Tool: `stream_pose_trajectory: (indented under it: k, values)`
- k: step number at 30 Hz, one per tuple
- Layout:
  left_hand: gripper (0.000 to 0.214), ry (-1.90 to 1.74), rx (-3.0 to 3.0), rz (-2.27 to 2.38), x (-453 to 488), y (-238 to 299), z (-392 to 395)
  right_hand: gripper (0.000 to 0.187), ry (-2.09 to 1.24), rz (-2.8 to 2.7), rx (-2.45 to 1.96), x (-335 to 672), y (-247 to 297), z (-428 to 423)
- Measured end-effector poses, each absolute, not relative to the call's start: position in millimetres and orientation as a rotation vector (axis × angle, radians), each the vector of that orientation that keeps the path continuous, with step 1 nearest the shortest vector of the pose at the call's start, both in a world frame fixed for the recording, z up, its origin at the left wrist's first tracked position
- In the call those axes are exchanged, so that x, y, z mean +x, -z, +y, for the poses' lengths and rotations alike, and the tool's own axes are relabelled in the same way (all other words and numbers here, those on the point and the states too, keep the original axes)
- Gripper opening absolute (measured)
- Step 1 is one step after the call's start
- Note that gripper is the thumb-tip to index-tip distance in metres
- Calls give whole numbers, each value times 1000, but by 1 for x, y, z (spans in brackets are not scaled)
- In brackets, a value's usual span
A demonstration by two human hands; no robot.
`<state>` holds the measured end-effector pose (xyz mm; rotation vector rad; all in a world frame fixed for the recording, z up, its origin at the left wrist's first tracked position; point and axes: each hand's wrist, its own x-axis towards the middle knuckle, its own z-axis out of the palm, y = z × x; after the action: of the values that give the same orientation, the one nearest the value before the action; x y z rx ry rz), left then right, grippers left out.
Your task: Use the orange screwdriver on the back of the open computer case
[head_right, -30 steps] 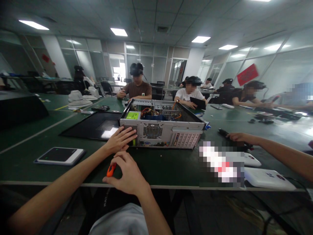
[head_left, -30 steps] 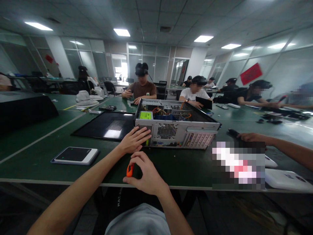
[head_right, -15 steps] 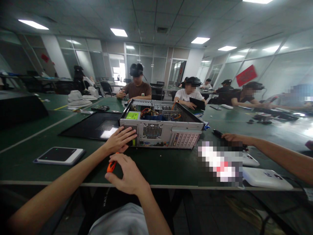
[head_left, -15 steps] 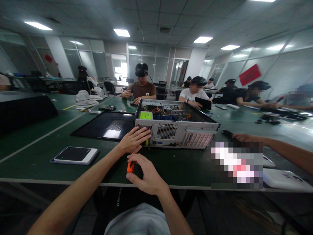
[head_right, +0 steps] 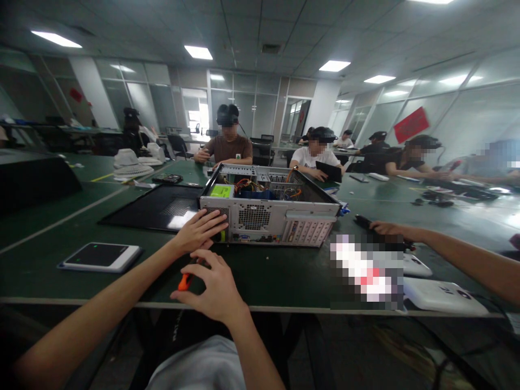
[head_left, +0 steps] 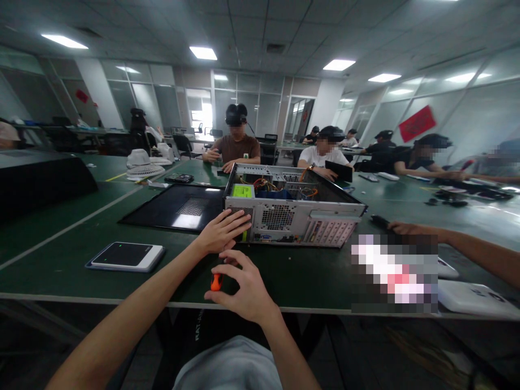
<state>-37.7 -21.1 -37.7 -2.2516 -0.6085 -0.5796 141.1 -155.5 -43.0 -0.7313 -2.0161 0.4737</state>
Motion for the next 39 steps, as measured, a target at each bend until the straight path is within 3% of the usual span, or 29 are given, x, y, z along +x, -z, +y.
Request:
stream_pose_trajectory:
  k: [7, 13, 17, 23, 27, 30, 34, 39]
  values:
    - [71, 587, -2272, -610, -38, 40, -20, 57, -674, -1993, -818, 142, 43, -157]
    - [69, 612, -2257, -585, -38, 39, -18, 29, -675, -2060, -712, 146, 38, -158]
    - [68, 596, -2277, -617, -38, 39, -19, 35, -648, -2088, -718, 146, 36, -159]
    - [71, 562, -2303, -661, -39, 41, -19, 25, -709, -1978, -637, 146, 37, -157]
    - [71, 556, -2316, -660, -39, 40, -19, 34, -675, -1966, -699, 144, 38, -157]
    - [72, 557, -2320, -662, -38, 40, -19, 30, -640, -1970, -739, 143, 40, -158]
    - [73, 568, -2308, -656, -38, 39, -20, 47, -678, -1912, -727, 142, 42, -157]
    - [69, 575, -2284, -618, -39, 39, -20, 34, -612, -1935, -687, 143, 43, -155]
